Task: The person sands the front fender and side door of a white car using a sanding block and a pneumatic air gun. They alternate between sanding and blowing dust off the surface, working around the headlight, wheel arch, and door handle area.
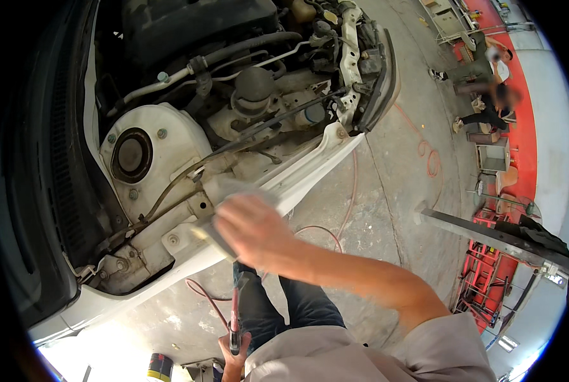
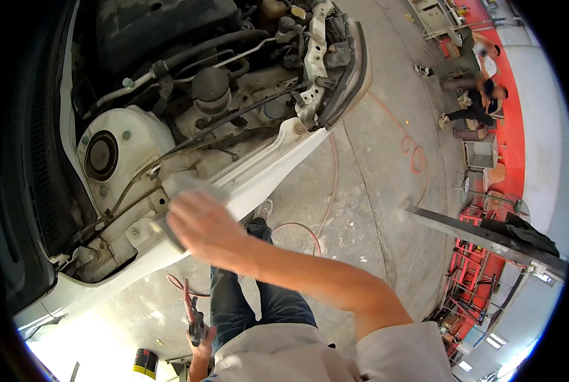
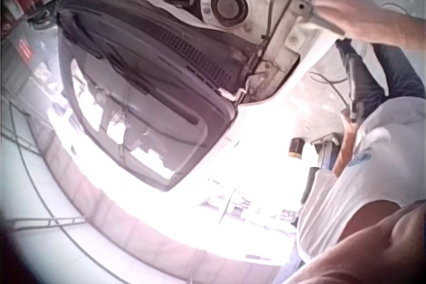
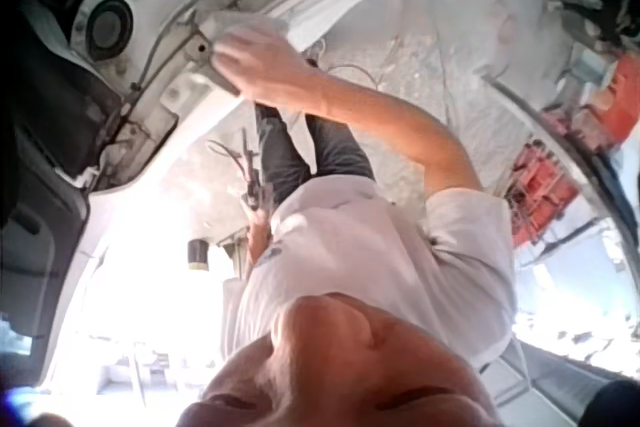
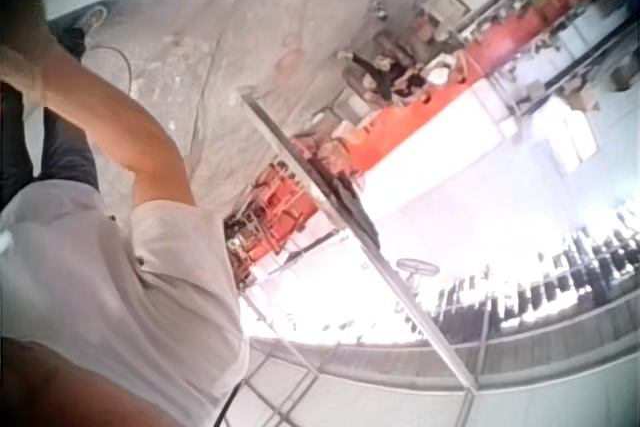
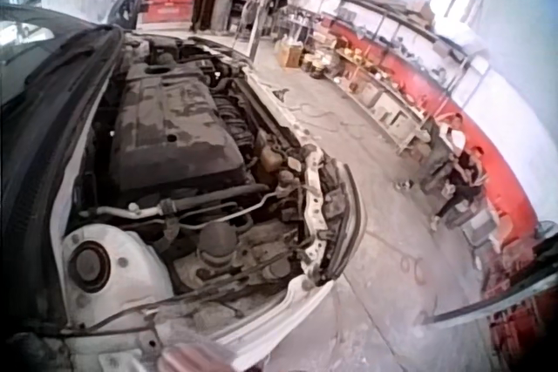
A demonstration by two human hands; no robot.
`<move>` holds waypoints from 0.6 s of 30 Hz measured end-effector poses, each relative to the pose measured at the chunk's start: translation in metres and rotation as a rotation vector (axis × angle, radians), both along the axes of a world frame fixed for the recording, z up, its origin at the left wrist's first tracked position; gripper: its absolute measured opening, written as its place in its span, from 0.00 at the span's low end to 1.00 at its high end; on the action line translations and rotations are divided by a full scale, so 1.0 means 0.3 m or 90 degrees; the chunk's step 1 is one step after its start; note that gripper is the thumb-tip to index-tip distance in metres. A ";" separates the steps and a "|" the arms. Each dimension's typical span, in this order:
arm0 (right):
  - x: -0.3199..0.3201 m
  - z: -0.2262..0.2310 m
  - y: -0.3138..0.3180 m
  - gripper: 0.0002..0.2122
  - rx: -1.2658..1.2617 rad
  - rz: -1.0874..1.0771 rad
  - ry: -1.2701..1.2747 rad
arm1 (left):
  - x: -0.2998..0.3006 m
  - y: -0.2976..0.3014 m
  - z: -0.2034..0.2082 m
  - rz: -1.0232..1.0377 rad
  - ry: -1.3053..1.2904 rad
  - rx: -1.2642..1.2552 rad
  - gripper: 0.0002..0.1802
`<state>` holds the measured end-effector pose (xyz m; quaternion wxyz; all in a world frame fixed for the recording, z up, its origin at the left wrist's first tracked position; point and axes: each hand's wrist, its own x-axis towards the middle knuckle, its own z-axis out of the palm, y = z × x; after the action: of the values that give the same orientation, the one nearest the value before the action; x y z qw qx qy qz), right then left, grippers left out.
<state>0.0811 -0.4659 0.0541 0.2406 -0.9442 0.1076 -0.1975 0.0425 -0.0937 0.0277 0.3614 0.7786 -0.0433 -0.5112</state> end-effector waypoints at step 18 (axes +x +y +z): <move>-0.238 0.026 -0.307 0.25 -0.165 -0.211 0.075 | -0.032 0.039 -0.024 0.145 0.016 -0.079 0.12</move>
<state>0.0098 -0.5581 0.0619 0.0745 -0.9465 0.2493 -0.1909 0.0328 -0.0819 0.0205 0.4654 0.7481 0.0186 -0.4726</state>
